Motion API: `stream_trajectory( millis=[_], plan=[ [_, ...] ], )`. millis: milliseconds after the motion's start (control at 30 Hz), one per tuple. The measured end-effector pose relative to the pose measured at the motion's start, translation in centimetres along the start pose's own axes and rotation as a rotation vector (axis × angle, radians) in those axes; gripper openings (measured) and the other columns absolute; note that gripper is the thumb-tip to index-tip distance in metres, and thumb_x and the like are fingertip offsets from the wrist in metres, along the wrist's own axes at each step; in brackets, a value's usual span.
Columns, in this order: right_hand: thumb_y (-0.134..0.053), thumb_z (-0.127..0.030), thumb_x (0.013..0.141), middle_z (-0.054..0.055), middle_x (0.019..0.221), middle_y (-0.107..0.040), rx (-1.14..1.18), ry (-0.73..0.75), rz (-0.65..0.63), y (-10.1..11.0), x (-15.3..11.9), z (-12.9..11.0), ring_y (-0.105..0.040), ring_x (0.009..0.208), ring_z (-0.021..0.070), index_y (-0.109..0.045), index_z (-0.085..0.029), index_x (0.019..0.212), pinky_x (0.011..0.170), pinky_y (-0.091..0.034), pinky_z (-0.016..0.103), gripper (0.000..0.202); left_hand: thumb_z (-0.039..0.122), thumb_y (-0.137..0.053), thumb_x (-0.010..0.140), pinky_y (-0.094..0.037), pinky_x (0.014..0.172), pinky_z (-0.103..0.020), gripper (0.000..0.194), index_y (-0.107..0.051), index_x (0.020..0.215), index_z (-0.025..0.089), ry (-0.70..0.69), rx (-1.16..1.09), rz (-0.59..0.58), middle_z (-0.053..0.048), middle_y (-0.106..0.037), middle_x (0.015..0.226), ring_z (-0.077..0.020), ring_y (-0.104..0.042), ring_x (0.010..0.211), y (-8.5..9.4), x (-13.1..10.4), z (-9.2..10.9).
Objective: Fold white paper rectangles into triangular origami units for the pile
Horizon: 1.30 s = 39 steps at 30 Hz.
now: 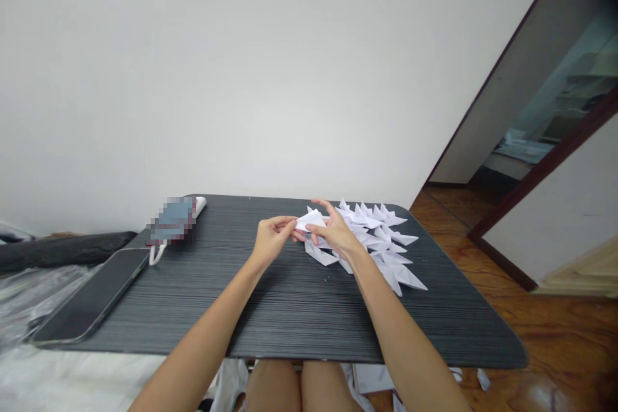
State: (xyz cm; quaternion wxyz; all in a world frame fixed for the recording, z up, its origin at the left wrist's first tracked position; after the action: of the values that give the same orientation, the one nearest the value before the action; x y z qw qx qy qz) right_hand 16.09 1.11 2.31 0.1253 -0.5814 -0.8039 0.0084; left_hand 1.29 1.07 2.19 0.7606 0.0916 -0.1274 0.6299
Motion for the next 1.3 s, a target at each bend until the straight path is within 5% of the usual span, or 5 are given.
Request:
stream_trajectory(
  millis=[367, 633, 800, 1000, 1300],
  plan=[
    [-0.055, -0.012, 0.063, -0.006, 0.06, -0.055, -0.069, 0.066, -0.026, -0.6, 0.1, -0.3, -0.052, 0.044, 0.0088, -0.035, -0.022, 0.112, 0.049, -0.042, 0.023, 0.054, 0.027, -0.054, 0.072, -0.041, 0.045, -0.023, 0.04, -0.056, 0.102, 0.002, 0.095, -0.059, -0.045, -0.005, -0.063, 0.055, -0.0144, -0.059, 0.045, 0.0, 0.4, -1.3],
    [-0.05, -0.015, 0.069, -0.003, 0.059, -0.056, -0.107, 0.065, -0.073, -0.1, 0.1, 0.0, -0.053, 0.051, 0.0089, -0.056, -0.015, 0.091, 0.061, -0.042, 0.026, 0.023, 0.035, -0.046, 0.078, -0.042, 0.046, -0.024, 0.061, -0.028, 0.128, 0.004, 0.075, -0.163, -0.127, -0.006, -0.065, 0.059, -0.0179, -0.062, 0.053, 0.6, 0.5, -0.8],
    [-0.053, -0.023, 0.072, -0.001, 0.06, -0.058, -0.125, 0.079, -0.085, -0.1, 0.3, 0.4, -0.056, 0.062, 0.0112, -0.055, -0.016, 0.1, 0.068, -0.043, 0.028, 0.029, 0.032, -0.057, 0.071, -0.041, 0.043, -0.022, 0.043, -0.052, 0.105, 0.005, -0.031, -0.024, -0.09, -0.003, -0.061, 0.058, -0.0099, -0.053, 0.044, 0.7, 0.5, -0.5],
    [-0.06, -0.028, 0.067, 0.007, 0.102, -0.057, -0.292, 0.161, -0.025, -0.2, 0.4, 0.3, -0.055, 0.089, 0.0169, -0.06, -0.017, 0.095, 0.073, -0.046, 0.029, 0.03, 0.031, -0.054, 0.073, -0.041, 0.043, -0.022, 0.026, -0.058, 0.084, 0.008, -0.103, 0.039, -0.071, -0.003, -0.058, 0.058, -0.01, -0.052, 0.046, 0.8, 0.3, 0.0],
    [-0.052, -0.035, 0.074, 0.007, 0.097, -0.064, -0.274, 0.063, -0.086, -0.7, -0.2, -0.6, -0.057, 0.093, 0.0187, -0.06, -0.016, 0.101, 0.085, -0.041, 0.039, 0.034, 0.034, -0.054, 0.072, -0.038, 0.047, -0.02, 0.026, -0.061, 0.082, 0.011, -0.117, 0.237, 0.007, 0.0, -0.055, 0.054, -0.0085, -0.047, 0.047, 1.1, 0.1, 0.4]
  ],
)
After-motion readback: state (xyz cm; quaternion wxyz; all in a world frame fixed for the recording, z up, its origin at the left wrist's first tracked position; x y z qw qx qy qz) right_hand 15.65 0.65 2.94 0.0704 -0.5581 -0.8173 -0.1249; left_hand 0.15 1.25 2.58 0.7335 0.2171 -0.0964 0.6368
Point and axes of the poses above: each hand's wrist, its own x-axis towards the middle knuckle, its own y-axis out of the back of the hand, z = x × y, the point moved 1 cm from there along x, towards the middle knuckle
